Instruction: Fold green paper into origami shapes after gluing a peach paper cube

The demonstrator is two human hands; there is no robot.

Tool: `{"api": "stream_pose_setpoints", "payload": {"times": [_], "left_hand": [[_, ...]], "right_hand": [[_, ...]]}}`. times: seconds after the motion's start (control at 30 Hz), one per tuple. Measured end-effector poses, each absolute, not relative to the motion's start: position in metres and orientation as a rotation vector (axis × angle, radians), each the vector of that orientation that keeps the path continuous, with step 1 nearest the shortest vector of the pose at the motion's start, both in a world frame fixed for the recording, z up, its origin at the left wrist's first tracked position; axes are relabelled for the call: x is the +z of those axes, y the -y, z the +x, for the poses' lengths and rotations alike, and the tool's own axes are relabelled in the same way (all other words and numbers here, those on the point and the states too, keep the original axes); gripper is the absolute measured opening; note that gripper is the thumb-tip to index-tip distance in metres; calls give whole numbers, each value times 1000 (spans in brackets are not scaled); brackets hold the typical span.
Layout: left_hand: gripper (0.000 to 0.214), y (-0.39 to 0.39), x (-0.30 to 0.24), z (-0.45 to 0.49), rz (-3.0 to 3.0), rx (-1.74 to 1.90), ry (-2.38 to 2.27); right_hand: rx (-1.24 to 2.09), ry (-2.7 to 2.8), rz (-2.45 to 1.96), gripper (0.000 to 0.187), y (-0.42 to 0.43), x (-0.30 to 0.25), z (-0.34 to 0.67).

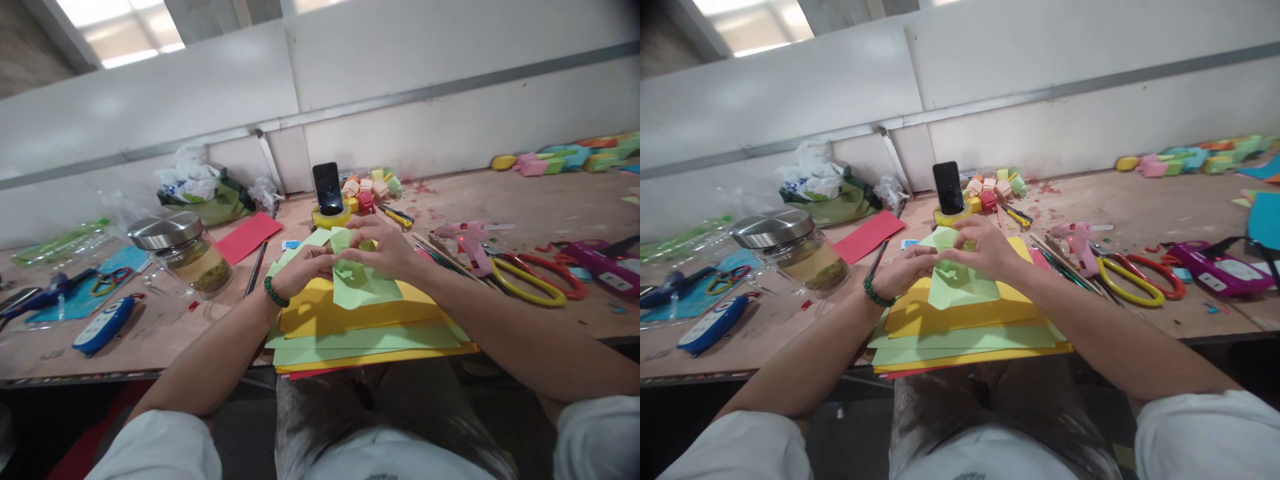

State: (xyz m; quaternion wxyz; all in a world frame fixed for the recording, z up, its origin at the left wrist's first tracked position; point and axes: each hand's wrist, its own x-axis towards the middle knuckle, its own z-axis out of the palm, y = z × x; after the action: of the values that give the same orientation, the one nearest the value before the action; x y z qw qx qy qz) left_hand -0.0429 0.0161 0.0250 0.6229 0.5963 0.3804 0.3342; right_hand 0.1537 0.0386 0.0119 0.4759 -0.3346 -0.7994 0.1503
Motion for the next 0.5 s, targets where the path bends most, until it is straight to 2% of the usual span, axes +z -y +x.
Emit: {"api": "stream_pose_setpoints", "payload": {"times": [0.2,0.5], "left_hand": [[29,-15,25,-42,1469,753,-906],[25,-13,29,-41,1444,749,-908]], "right_hand": [[343,2019,-768,20,-42,7,153],[187,2080,-699,22,-43,6,153]]}}
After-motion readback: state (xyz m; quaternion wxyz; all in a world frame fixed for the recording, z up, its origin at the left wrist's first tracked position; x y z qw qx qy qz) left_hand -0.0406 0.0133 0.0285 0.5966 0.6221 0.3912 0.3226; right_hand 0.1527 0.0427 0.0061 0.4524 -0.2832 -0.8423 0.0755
